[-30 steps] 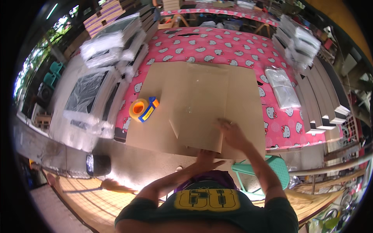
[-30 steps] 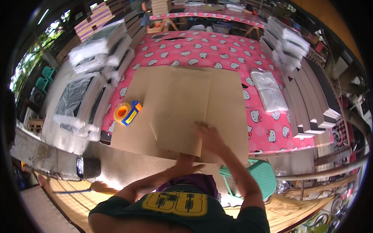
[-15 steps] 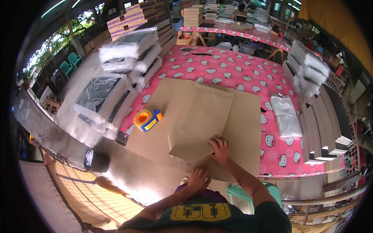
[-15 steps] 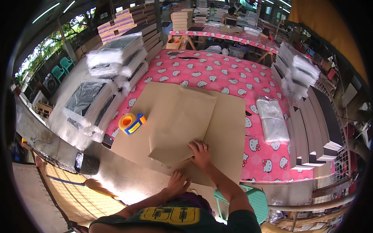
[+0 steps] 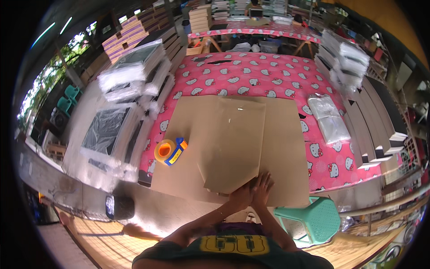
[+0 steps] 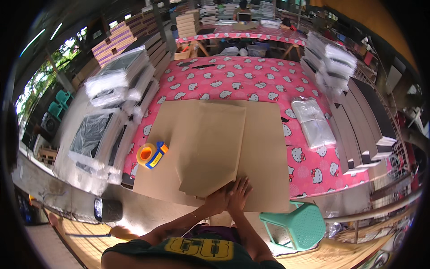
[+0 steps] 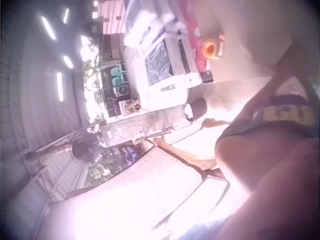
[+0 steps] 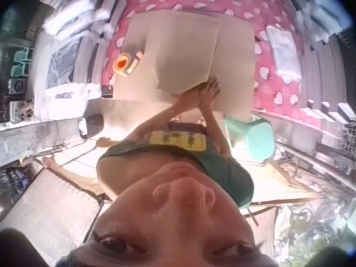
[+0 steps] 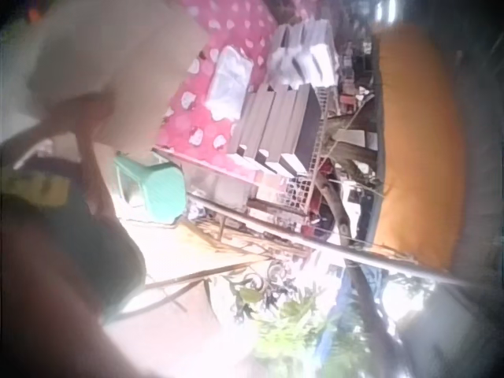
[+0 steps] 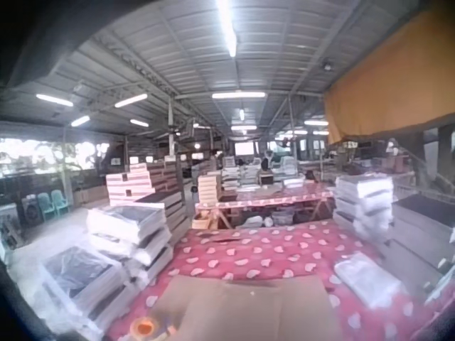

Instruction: The person wraps packages by placing framed items and other flat objects inside brown paper, folding the paper over them, and securing the edges with a handheld tape dispenser.

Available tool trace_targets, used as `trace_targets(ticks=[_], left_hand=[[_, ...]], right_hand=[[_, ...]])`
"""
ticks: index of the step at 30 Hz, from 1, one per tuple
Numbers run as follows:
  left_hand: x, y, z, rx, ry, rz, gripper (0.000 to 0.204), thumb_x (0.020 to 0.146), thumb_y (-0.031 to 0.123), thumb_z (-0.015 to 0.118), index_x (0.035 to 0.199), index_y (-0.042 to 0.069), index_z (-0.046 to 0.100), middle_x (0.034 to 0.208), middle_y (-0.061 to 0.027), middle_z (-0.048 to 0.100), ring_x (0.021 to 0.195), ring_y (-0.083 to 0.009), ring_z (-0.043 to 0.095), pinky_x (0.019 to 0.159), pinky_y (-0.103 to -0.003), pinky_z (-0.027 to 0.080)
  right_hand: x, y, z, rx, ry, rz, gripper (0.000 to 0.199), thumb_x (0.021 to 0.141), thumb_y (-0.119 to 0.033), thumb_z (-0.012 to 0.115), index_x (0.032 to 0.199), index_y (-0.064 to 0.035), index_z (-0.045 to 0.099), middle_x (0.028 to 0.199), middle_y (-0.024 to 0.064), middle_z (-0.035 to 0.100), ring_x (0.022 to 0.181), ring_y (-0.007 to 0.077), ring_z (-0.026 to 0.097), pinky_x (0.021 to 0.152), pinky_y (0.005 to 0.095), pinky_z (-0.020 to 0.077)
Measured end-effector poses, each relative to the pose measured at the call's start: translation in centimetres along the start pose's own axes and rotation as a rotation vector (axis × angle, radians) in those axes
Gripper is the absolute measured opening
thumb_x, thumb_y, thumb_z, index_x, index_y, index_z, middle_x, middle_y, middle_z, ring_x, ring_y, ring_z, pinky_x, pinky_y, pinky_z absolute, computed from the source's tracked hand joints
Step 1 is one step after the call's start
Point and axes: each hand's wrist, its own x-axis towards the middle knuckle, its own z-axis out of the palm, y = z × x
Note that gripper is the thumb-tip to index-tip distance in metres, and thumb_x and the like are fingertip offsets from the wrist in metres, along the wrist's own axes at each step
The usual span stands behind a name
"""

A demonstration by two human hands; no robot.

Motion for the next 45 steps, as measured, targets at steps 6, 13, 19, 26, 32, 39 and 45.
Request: trace_targets(ticks=[6,13,19,26,32,39,45], left_hand=[[0.1,0.7,-0.8,0.002,0.122,0.586,0.044,0.1,0.03,0.05,0.136,0.005,0.052,0.143,-0.03,0.044,0.134,-0.0416,0.043,0.111,-0.051,0.034],[10.4,2.9,-8.6,-0.103,0.023,0.746,0.049,0.098,0.036,0.051,0.143,0.014,0.049,0.148,-0.0191,0.044,0.142,-0.0391,0.033,0.115,-0.06,0.022],[14.6,-3.5,-5.3,0.316,0.161,0.743,0.046,0.101,0.042,0.045,0.144,0.027,0.048,0.152,-0.0159,0.04,0.142,-0.049,0.027,0.106,-0.077,0.016],[14.2,-4.1,-6.7,0.035,0.202,0.645,0.044,0.099,0.038,0.052,0.137,0.016,0.054,0.147,-0.0175,0.046,0.137,-0.0429,0.038,0.109,-0.064,0.028],[4.0,-14.6,-10.7,-1.135,0.426,-0.202,0.032,0.098,0.03,0.059,0.122,0.009,0.058,0.111,-0.0131,0.065,0.106,-0.0238,0.064,0.086,-0.035,0.052],[1.2,-16.9,-12.2,-1.437,-0.04,-0.448,0.034,0.101,0.032,0.054,0.117,0.002,0.057,0.1,-0.0134,0.065,0.077,-0.0201,0.066,0.071,-0.032,0.058],[-2.2,-19.4,-3.6,-1.507,-0.03,-0.27,0.028,0.102,0.022,0.051,0.111,-0.003,0.059,0.093,-0.0138,0.067,0.078,-0.0245,0.07,0.073,-0.035,0.06]], right_hand=[[-6.7,-3.7,1.6,0.584,-0.243,-0.065,0.084,0.088,-0.055,0.061,0.141,0.0033,0.033,0.139,0.0237,0.037,0.129,0.0322,0.035,0.106,0.0496,0.0298],[3.8,2.7,-2.5,1.763,-0.634,0.421,0.072,0.093,-0.06,0.054,0.127,0.0034,0.053,0.117,0.0184,0.062,0.105,0.0265,0.063,0.092,0.0397,0.0506],[3.9,-2.2,-5.0,1.64,-0.385,0.677,0.055,0.1,-0.046,0.05,0.118,0.0058,0.059,0.1,0.0154,0.067,0.089,0.0257,0.068,0.087,0.0372,0.0557],[-8.7,-9.4,-5.7,1.861,-1.26,0.149,0.045,0.1,-0.032,0.056,0.115,0.0095,0.064,0.115,0.0192,0.067,0.106,0.0264,0.068,0.101,0.0355,0.049],[-0.6,-4.2,-13.9,1.86,-0.506,-0.138,0.023,0.094,-0.018,0.065,0.108,-0.0002,0.07,0.102,0.0085,0.071,0.093,0.0218,0.068,0.087,0.0332,0.0541],[10.0,-12.5,-11.6,0.686,-0.159,-0.468,0.05,0.102,-0.043,0.045,0.142,-0.0143,0.052,0.154,0.0098,0.04,0.144,0.0328,0.033,0.116,0.0547,0.025],[10.0,-15.6,-8.0,0.419,-0.317,-0.426,0.053,0.104,-0.044,0.032,0.149,-0.0174,0.042,0.158,0.0052,0.034,0.148,0.0313,0.026,0.115,0.0645,0.0151]])
